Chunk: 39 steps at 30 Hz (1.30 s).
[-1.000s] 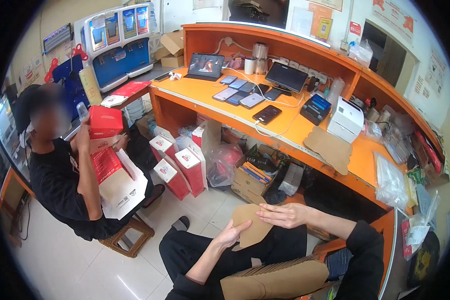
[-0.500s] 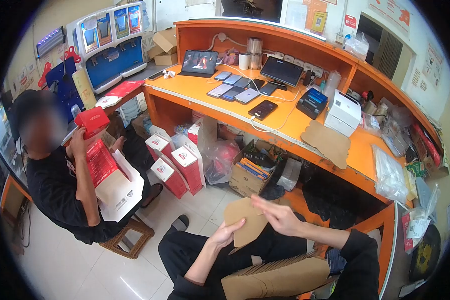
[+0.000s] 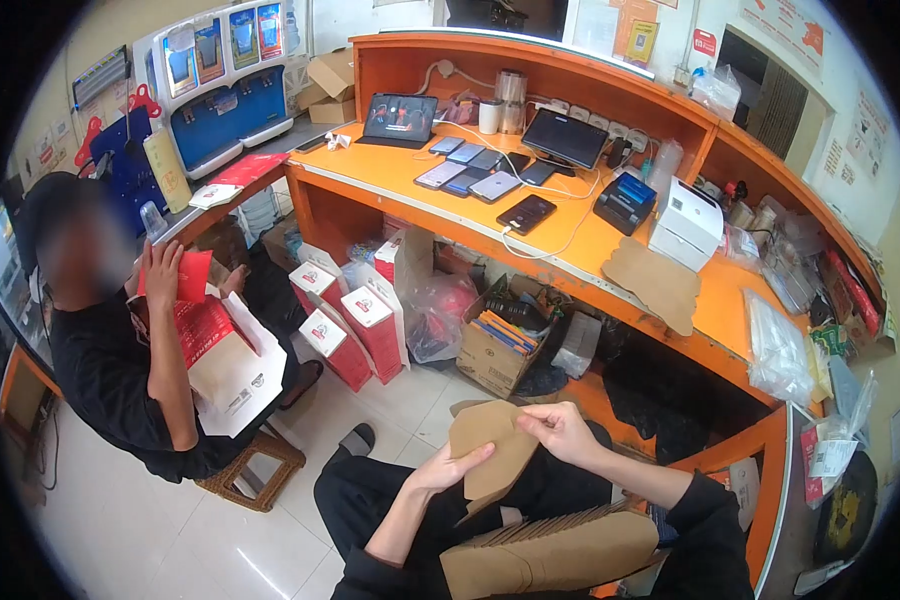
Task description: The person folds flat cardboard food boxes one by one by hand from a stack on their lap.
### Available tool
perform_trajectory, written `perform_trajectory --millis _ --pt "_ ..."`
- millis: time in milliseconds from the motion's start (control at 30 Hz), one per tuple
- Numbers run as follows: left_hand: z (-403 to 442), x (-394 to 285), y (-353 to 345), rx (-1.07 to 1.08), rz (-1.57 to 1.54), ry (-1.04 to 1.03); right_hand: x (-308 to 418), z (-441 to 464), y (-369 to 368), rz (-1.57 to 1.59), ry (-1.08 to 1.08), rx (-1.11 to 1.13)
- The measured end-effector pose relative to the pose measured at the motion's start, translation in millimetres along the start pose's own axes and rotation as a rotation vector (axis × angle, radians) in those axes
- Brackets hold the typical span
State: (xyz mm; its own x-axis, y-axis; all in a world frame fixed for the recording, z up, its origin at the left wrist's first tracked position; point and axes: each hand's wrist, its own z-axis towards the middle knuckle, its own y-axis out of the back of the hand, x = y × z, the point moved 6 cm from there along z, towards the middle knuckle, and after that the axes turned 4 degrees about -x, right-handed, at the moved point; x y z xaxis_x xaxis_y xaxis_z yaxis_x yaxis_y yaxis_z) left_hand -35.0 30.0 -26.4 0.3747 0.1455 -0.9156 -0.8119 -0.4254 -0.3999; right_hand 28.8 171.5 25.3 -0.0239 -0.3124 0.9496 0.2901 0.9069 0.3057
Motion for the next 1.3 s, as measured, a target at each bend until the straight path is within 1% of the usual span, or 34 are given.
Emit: perform_trajectory --millis 33,133,233,333,433,533,567,667,700,800,900,933,1000,1033,1100,1133,1167,1267,1300 --pt "-0.7 -4.6 -1.0 -0.02 0.055 -0.015 3.9 -0.4 1.2 -0.08 0.043 -0.054" --pt "0.4 -2.5 4.9 -0.092 0.092 0.087 20.6 5.4 2.0 -0.107 0.088 -0.11" --pt "-1.8 -10.3 5.9 -0.137 0.225 -0.018 23.3 12.7 1.8 -0.276 0.11 -0.078" --pt "-4.4 -21.6 7.0 -0.189 0.188 -0.071 28.4 13.3 -1.8 -0.293 0.077 -0.058" --pt "-1.3 -18.5 28.7 -0.436 0.034 -0.174 65.0 3.0 -9.6 -0.622 0.639 -0.148" --pt "1.4 -18.0 39.8 -0.573 -0.307 -0.204 69.8 -13.3 -32.5 -0.877 0.603 0.06" --pt "2.3 -13.5 38.6 -0.544 -0.314 -0.177 58.0 -15.5 -39.4 -0.843 0.591 0.109" --pt "3.1 -8.9 15.9 -0.472 -0.289 -0.231 38.6 -15.5 -41.0 -1.037 0.847 0.004" --pt "1.7 -10.0 8.6 -0.416 -0.433 -0.16 44.7 -14.7 -38.3 -1.05 0.878 -0.039" --pt "0.9 -7.7 9.7 -0.232 -0.553 -0.038 57.0 -6.9 -25.5 -0.726 0.706 -0.029" --pt "-3.2 -7.0 18.7 0.113 -0.818 -0.172 75.3 -3.2 -11.3 -0.585 0.682 0.042" --pt "-6.2 -2.7 26.1 0.144 -0.807 -0.149 78.7 -3.7 -9.4 -0.635 0.672 0.074" --pt "-11.2 -2.6 32.2 0.209 -0.784 -0.101 81.9 -5.3 -7.6 -0.733 0.651 0.135" --pt "-15.2 -7.8 29.9 0.185 -0.617 -0.185 81.8 -6.6 -8.1 -0.721 0.644 0.138" --pt "-17.7 -7.0 21.5 -0.066 -0.354 0.015 81.6 -8.4 -10.1 -0.698 0.632 0.143" --pt "-19.4 -7.4 18.6 -0.19 -0.219 0.11 82.5 -8.2 -7.3 -0.642 0.606 0.103" --pt "-19.5 -11.6 15.4 -0.221 -0.147 0.033 83.6 -7.6 -4.4 -0.587 0.581 0.065" --pt "-17.6 -15.5 12.7 -0.42 0.342 -0.064 82.5 -6.1 2.1 -0.465 0.569 -0.079" --pt "-19.6 -27.5 3.8 -0.473 0.409 -0.218 82.5 -5.9 4.4 -0.434 0.575 -0.133"
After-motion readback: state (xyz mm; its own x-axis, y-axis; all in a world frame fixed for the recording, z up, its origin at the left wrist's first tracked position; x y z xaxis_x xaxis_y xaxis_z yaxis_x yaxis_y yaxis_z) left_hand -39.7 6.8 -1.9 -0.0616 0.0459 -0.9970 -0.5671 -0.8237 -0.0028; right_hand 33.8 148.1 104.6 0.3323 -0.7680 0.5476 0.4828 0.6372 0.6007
